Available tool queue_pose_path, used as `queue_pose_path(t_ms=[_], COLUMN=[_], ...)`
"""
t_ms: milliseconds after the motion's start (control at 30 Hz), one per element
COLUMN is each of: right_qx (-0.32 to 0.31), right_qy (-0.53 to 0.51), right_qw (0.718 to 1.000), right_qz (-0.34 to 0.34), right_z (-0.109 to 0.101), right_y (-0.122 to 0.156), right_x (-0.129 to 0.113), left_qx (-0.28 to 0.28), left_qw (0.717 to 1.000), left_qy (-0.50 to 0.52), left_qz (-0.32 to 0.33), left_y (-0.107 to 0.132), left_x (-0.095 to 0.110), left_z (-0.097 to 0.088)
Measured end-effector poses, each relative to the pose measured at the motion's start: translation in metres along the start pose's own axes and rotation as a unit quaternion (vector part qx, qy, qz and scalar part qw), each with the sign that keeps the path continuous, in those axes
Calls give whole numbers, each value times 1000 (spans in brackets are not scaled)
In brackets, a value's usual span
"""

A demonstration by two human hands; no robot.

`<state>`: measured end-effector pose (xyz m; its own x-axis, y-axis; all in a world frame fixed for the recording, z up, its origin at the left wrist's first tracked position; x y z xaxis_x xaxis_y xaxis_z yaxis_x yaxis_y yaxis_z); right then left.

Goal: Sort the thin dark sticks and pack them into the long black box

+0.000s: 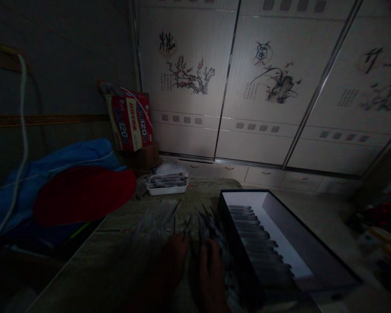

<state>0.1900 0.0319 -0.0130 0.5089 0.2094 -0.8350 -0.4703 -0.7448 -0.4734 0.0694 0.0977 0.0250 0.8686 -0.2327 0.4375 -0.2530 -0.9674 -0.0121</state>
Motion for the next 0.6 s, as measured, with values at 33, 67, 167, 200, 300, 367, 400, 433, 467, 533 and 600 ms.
queue_pose_path(t_ms=[33,67,167,200,300,367,400,433,467,533,600], right_qx=[-1,-4,-19,-25,-20,-5,2,5,5,-3,-21], right_qy=[-1,-3,-3,5,45,64,68,70,68,64,61], right_qw=[1000,1000,1000,1000,999,997,995,994,992,991,992], right_qz=[4,7,4,1,-15,-49,-69,-89,-106,-119,-111], right_z=[0,0,-1,-1,0,2,4,6,8,11,11], right_y=[0,0,-3,-4,-1,6,10,14,18,23,23], right_x=[0,-1,-6,-6,-1,3,4,3,1,-6,-17], left_qx=[2,5,20,32,72,71,63,54,50,57,77], left_qw=[1000,1000,998,994,966,939,921,897,870,832,820], left_qy=[-8,-10,56,107,247,331,377,428,474,528,540], left_qz=[1,3,21,19,-22,-61,-80,-100,-123,-161,-174], left_y=[-1,0,4,5,6,5,5,6,8,15,23], left_x=[-1,-1,1,-1,-17,-32,-40,-47,-54,-67,-74], left_z=[1,1,-3,-7,-19,-25,-27,-29,-32,-39,-49])
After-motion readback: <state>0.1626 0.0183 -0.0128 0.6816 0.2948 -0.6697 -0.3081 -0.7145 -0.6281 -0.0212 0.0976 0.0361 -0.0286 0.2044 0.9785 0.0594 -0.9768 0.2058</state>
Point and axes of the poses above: each hand's wrist, its own y-axis away from the middle knuckle, its own z-axis out of the palm, x = y × z, the point moved 9 cm from there along -y, towards the middle knuckle, and after that the axes turned 9 degrees about -z, right-handed, at the moved point
